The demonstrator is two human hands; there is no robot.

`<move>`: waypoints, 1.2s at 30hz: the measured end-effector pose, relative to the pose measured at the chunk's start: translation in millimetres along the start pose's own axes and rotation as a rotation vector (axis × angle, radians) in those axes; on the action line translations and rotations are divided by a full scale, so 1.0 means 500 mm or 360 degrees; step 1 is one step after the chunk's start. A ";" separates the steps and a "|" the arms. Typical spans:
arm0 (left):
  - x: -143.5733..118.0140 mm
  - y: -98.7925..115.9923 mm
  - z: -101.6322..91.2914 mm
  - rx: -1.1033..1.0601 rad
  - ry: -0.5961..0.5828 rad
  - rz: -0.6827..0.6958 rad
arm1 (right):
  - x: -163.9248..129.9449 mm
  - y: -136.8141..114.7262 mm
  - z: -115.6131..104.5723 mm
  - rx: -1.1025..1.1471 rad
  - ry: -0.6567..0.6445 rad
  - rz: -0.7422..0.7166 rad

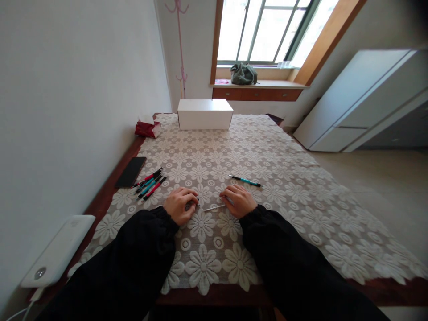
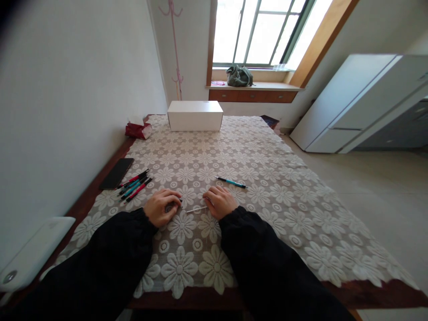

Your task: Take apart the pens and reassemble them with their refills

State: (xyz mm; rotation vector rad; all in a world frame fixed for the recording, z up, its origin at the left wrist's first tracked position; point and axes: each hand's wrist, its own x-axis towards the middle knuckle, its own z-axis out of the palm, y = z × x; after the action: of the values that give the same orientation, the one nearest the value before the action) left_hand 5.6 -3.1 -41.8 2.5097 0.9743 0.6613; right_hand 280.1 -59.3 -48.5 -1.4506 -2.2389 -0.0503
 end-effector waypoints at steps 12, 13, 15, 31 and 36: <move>0.001 0.007 -0.005 -0.0007 0.0029 -0.0109 | 0.003 -0.019 -0.002 0.0106 -0.0103 -0.0250; 0.001 0.007 -0.005 -0.0003 0.0025 -0.0104 | 0.003 -0.019 -0.001 0.0102 -0.0104 -0.0247; 0.001 0.007 -0.006 0.0000 0.0023 -0.0093 | 0.002 -0.019 0.001 0.0097 -0.0108 -0.0241; 0.001 0.005 -0.004 0.0064 -0.0021 -0.0004 | -0.001 -0.023 0.012 0.0115 -0.0154 -0.0221; 0.000 0.007 -0.006 0.0067 -0.0031 -0.0005 | -0.002 -0.022 0.014 0.0082 -0.0154 -0.0180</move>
State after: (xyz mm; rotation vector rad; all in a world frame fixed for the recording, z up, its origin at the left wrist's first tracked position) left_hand 6.0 -4.8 -37.7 2.5456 0.9949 0.6209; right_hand 268.1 -63.1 -52.5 -1.3249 -2.3809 0.0418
